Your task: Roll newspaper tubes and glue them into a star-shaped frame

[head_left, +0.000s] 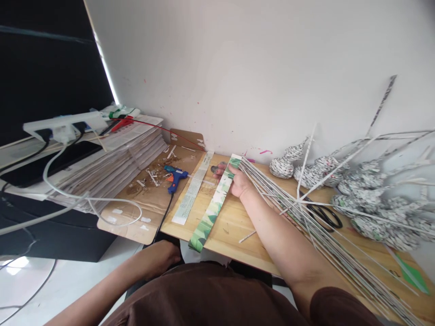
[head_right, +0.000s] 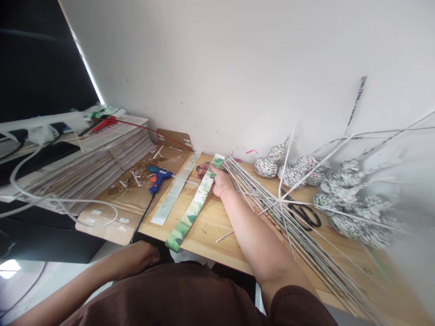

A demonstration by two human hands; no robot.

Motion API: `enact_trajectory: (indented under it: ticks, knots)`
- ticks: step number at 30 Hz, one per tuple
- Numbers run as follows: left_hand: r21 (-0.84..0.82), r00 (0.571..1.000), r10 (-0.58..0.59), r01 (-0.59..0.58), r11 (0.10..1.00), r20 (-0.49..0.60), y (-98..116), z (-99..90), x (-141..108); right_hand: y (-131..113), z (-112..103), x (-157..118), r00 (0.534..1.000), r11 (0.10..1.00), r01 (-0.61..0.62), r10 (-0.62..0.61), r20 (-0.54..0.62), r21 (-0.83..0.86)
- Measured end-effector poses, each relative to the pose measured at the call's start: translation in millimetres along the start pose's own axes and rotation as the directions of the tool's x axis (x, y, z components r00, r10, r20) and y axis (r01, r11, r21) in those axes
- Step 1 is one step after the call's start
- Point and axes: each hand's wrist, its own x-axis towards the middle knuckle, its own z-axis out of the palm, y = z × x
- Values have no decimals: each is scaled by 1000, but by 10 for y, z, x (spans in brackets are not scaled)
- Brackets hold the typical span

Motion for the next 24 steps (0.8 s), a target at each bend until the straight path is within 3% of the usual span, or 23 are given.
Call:
enact_trajectory:
  ticks: [2, 4, 7, 9, 12, 15, 24]
  knots:
    - [28, 993, 98, -100, 995, 65, 266, -191, -155, 6, 20, 0, 1000, 1000, 11, -11, 25, 18]
    - [-103, 994, 101, -96, 990, 42, 480, -307, -207, 9, 49, -8, 999, 999, 16, -18, 50, 37]
    - [-154, 961, 99, -142, 978, -257, 677, -315, -101, 9, 97, -31, 997, 998, 16, -20, 70, 62]
    - [-78, 899, 127, -175, 982, -420, 749, -243, 29, 3, 123, -49, 997, 997, 22, -28, 79, 77]
    - [130, 800, 265, -232, 964, -538, 802, -113, 194, -11, 152, -67, 997, 996, 39, -44, 62, 83]
    - [270, 760, 340, -223, 937, -554, 805, -32, 261, -28, 177, -74, 998, 994, 57, -58, 11, 89]
    - [284, 758, 368, -248, 926, -538, 724, 2, 170, -36, 250, -87, 995, 991, 89, -86, -41, 103]
